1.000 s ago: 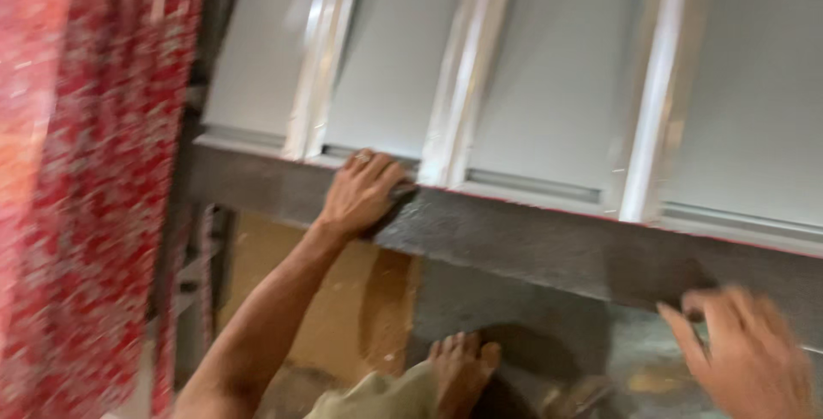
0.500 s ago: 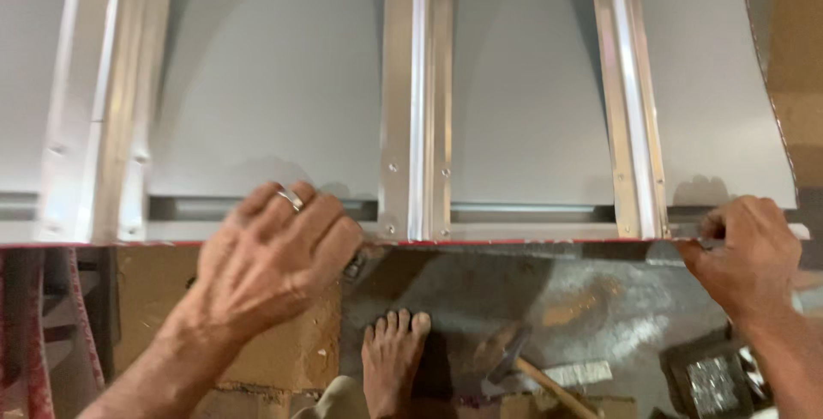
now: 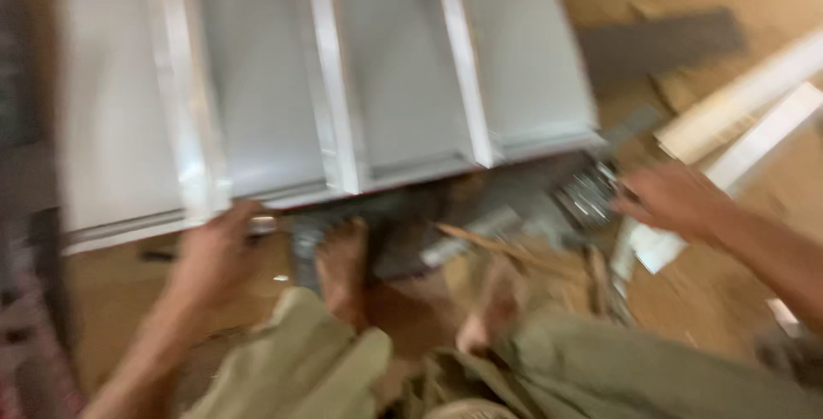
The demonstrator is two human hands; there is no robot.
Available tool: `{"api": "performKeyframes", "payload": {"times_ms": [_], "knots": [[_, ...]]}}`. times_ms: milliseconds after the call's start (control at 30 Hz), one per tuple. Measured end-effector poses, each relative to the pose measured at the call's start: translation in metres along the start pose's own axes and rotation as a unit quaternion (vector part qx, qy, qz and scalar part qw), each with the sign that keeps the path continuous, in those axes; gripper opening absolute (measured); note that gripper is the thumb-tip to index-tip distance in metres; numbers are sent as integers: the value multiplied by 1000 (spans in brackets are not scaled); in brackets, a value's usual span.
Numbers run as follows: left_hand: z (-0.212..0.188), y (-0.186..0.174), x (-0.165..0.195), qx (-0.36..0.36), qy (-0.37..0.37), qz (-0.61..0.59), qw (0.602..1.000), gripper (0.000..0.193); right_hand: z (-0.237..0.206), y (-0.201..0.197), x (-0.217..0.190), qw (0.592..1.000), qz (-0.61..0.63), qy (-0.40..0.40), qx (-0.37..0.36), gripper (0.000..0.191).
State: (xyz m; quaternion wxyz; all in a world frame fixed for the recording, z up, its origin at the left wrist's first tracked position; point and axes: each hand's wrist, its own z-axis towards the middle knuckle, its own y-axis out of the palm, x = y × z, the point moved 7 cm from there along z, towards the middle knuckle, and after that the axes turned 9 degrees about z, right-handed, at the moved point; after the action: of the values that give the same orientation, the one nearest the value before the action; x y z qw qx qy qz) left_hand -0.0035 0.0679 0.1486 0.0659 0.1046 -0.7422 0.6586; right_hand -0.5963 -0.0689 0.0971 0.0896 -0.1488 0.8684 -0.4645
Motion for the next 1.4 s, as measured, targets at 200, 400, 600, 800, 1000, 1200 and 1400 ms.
{"api": "performKeyframes", "payload": {"times_ms": [200, 400, 600, 800, 1000, 1200, 1400], "knots": [[-11, 7, 28, -87, 4, 158, 984, 33, 3, 65, 82, 992, 111, -49, 14, 14], [55, 62, 68, -173, 58, 260, 948, 51, 71, 147, 85, 992, 89, -5, 85, 18], [131, 158, 152, -136, 140, 184, 963, 77, 87, 196, 78, 944, 248, 53, 210, 31], [150, 194, 166, 32, 241, 209, 947, 55, 99, 186, 99, 895, 379, 26, 235, 18], [150, 190, 148, 52, 249, 165, 953, 63, 74, 228, 126, 422, 899, 89, 81, 3], [127, 189, 149, 48, 240, 154, 957, 63, 70, 247, 113, 245, 965, 51, 76, 16], [125, 205, 148, 37, 237, 165, 957, 56, 59, 248, 109, 362, 920, 118, 91, 10]]}}
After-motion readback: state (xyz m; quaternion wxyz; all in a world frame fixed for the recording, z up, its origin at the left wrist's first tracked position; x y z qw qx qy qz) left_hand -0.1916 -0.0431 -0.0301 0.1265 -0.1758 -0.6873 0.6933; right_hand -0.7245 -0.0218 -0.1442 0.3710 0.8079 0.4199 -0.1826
